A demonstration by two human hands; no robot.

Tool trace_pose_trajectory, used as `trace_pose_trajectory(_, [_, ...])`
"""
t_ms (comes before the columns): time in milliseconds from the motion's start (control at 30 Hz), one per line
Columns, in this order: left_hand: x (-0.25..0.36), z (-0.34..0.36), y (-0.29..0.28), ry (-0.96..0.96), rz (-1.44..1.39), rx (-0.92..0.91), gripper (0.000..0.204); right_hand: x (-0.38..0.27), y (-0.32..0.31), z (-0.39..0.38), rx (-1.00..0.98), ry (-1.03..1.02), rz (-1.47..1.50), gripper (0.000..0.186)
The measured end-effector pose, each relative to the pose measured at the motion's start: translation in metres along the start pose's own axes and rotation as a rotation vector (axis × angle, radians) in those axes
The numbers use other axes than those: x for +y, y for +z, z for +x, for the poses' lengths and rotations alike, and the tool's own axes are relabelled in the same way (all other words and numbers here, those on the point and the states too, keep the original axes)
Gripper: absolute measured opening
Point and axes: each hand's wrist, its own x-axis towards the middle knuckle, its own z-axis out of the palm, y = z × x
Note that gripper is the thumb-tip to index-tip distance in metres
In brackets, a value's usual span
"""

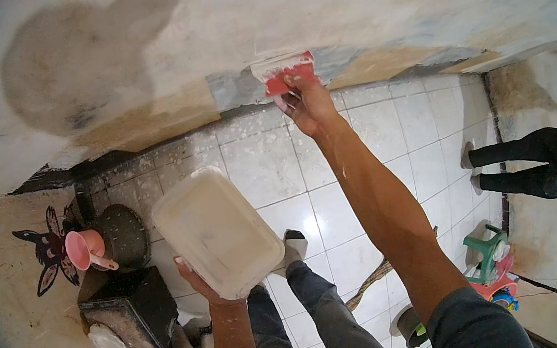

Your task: The person applies wall filler to the surface of a wall using a putty knife and a plastic container.

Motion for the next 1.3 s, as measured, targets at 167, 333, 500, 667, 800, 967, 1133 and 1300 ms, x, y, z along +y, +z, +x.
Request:
trace_pose_trajectory(167, [0.003, -0.005, 0.028, -0.002, -0.001, -0.022, 0.083, -0.044, 0.074, -0.051, -0.103, -0.171, -0.026, 0.010])
trace_pose_trajectory(333, [0.011, 0.000, 0.026, -0.014, -0.007, -0.062, 0.083, -0.086, 0.089, -0.110, -0.225, -0.284, 0.026, 0.013])
trace_pose_trajectory(500, [0.012, 0.002, 0.022, -0.033, -0.041, -0.063, 0.083, -0.074, 0.025, -0.084, -0.154, -0.275, 0.082, 0.020])
trace_pose_trajectory(667, [0.008, 0.001, -0.001, 0.012, 0.024, -0.078, 0.083, -0.039, -0.038, -0.035, 0.041, -0.106, 0.082, 0.022])
trace_pose_trajectory(800, [0.006, -0.003, 0.027, -0.041, 0.003, -0.049, 0.082, -0.057, -0.037, -0.008, 0.061, -0.116, -0.005, 0.018])
trace_pose_trajectory(967, [0.010, -0.006, 0.020, -0.028, 0.022, -0.075, 0.081, -0.118, 0.060, -0.059, -0.082, -0.351, -0.075, 0.014])
trace_pose_trajectory(1133, [-0.006, -0.001, 0.045, -0.084, -0.024, -0.133, 0.083, -0.169, 0.065, -0.132, -0.179, -0.546, -0.042, 0.014])
trace_pose_trajectory(1300, [-0.008, 0.003, 0.050, -0.106, 0.004, -0.158, 0.083, -0.148, 0.013, -0.125, -0.118, -0.530, 0.045, 0.015])
